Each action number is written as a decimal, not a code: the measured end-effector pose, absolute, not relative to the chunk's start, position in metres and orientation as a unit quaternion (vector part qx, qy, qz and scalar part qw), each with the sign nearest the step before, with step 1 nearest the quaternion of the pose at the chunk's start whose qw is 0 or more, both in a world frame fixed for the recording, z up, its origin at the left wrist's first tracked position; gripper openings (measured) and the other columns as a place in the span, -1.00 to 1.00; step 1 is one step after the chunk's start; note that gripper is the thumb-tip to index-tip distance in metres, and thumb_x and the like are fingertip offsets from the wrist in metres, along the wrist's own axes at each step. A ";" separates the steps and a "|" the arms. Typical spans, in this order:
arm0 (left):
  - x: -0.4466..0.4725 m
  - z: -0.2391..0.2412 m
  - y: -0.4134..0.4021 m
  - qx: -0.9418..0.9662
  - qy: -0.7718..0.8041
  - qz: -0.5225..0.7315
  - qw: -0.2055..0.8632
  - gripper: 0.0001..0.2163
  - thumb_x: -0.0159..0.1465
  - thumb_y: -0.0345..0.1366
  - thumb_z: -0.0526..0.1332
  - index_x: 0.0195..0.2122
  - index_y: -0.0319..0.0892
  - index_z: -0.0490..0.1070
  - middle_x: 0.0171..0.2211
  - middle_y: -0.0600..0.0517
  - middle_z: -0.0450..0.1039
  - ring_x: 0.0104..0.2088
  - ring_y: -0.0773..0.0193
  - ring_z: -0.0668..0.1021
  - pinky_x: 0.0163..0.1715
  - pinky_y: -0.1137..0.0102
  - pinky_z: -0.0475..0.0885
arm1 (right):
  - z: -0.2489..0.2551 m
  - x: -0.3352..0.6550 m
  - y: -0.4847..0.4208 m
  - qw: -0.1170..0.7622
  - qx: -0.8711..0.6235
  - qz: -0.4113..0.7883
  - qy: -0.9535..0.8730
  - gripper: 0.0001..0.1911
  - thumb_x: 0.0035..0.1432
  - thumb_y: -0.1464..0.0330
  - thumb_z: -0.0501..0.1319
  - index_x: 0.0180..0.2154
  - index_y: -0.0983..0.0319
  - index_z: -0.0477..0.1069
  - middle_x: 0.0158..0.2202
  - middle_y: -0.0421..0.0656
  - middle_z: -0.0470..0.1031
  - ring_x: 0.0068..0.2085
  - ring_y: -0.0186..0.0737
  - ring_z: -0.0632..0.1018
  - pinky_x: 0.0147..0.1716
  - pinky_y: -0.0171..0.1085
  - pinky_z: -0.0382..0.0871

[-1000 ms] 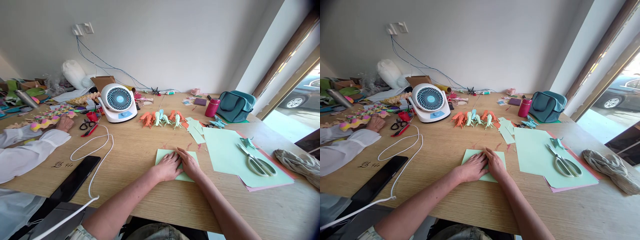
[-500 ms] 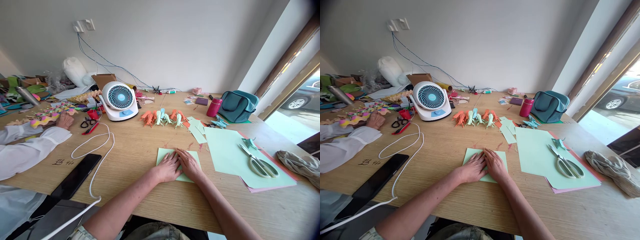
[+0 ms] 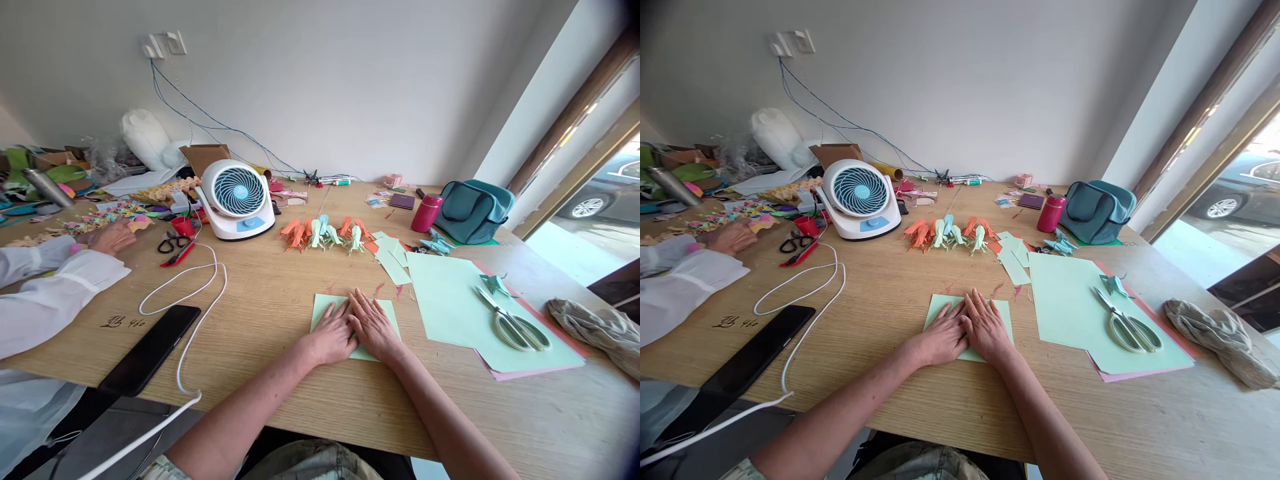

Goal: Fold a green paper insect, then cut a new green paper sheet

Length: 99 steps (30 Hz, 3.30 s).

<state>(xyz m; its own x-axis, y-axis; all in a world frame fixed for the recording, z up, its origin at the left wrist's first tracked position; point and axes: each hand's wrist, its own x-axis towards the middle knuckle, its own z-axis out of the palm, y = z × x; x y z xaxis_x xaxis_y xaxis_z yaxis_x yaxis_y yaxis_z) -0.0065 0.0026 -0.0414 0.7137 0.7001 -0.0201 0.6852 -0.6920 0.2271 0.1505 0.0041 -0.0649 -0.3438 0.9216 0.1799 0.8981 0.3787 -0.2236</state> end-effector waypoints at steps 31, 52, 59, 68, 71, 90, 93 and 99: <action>-0.017 -0.053 0.013 0.909 0.395 0.098 0.085 -0.49 0.42 -0.25 -0.13 0.36 -0.33 -0.02 0.38 -0.17 -0.03 0.38 0.11 0.05 0.34 0.19 0.03 | -0.073 0.150 0.008 0.112 -0.575 -0.012 -0.811 -0.37 0.41 0.15 -0.20 0.34 0.40 0.04 0.39 0.03 -0.01 0.38 -0.09 0.08 0.32 -0.08 -0.03; -0.015 -0.058 0.007 0.881 0.467 0.068 0.042 -0.45 0.39 -0.16 -0.17 0.37 -0.25 -0.04 0.40 -0.12 -0.08 0.39 0.02 0.00 0.32 0.00 -0.02 | -0.063 0.131 -0.005 0.093 -0.634 0.006 -0.767 -0.41 0.39 0.23 -0.11 0.30 0.45 0.12 0.37 0.16 0.03 0.37 0.06 0.11 0.29 0.01 -0.02; -0.016 -0.058 0.008 0.884 0.462 0.061 0.040 -0.43 0.38 -0.16 -0.12 0.38 -0.23 -0.08 0.41 -0.12 -0.10 0.40 0.01 -0.02 0.32 0.01 -0.03 | -0.062 0.129 -0.012 0.090 -0.652 0.018 -0.753 -0.43 0.41 0.22 -0.13 0.32 0.36 0.10 0.39 0.07 -0.03 0.38 0.00 0.08 0.30 -0.02 -0.06; -0.017 -0.057 0.007 0.887 0.455 0.059 0.041 -0.46 0.39 -0.15 -0.11 0.37 -0.19 -0.04 0.42 -0.14 -0.16 0.39 -0.03 -0.02 0.31 -0.03 -0.04 | -0.062 0.144 -0.023 0.083 -0.661 0.001 -0.746 -0.36 0.38 0.11 -0.09 0.33 0.35 0.07 0.40 0.08 -0.06 0.38 0.05 0.06 0.31 0.02 -0.09; -0.017 -0.055 0.006 0.889 0.452 0.060 0.045 -0.45 0.40 -0.10 -0.12 0.37 -0.18 -0.05 0.42 -0.15 -0.17 0.40 -0.03 -0.04 0.31 -0.04 -0.05 | -0.063 0.146 -0.024 0.078 -0.663 -0.006 -0.745 -0.39 0.38 0.15 -0.07 0.34 0.31 0.08 0.40 0.07 -0.05 0.38 0.04 0.08 0.31 0.01 -0.08; 0.002 -0.052 -0.010 0.885 0.458 0.048 0.074 -0.43 0.37 -0.26 -0.16 0.39 -0.27 -0.17 0.41 -0.10 -0.14 0.40 0.06 -0.07 0.33 0.05 -0.07 | -0.066 0.147 -0.024 0.092 -0.661 -0.011 -0.745 -0.46 0.39 0.24 -0.06 0.33 0.26 0.11 0.39 0.06 0.01 0.37 0.04 0.11 0.30 0.01 -0.07; 0.001 -0.054 -0.012 0.889 0.451 0.056 0.058 -0.43 0.38 -0.23 -0.16 0.39 -0.26 -0.18 0.41 -0.11 -0.14 0.41 0.06 -0.07 0.34 0.06 -0.07 | -0.067 0.148 -0.023 0.096 -0.660 -0.011 -0.745 -0.46 0.38 0.26 -0.07 0.32 0.26 0.12 0.39 0.05 0.01 0.36 0.03 0.12 0.30 0.00 -0.06; -0.003 -0.049 -0.013 0.895 0.438 0.047 0.066 -0.37 0.37 -0.08 -0.08 0.38 -0.30 -0.12 0.42 -0.19 -0.19 0.40 -0.01 -0.08 0.33 0.05 -0.08 | -0.067 0.149 -0.023 0.104 -0.662 -0.008 -0.742 -0.47 0.39 0.25 -0.09 0.31 0.28 0.15 0.39 0.01 0.03 0.37 -0.03 0.12 0.31 -0.04 -0.07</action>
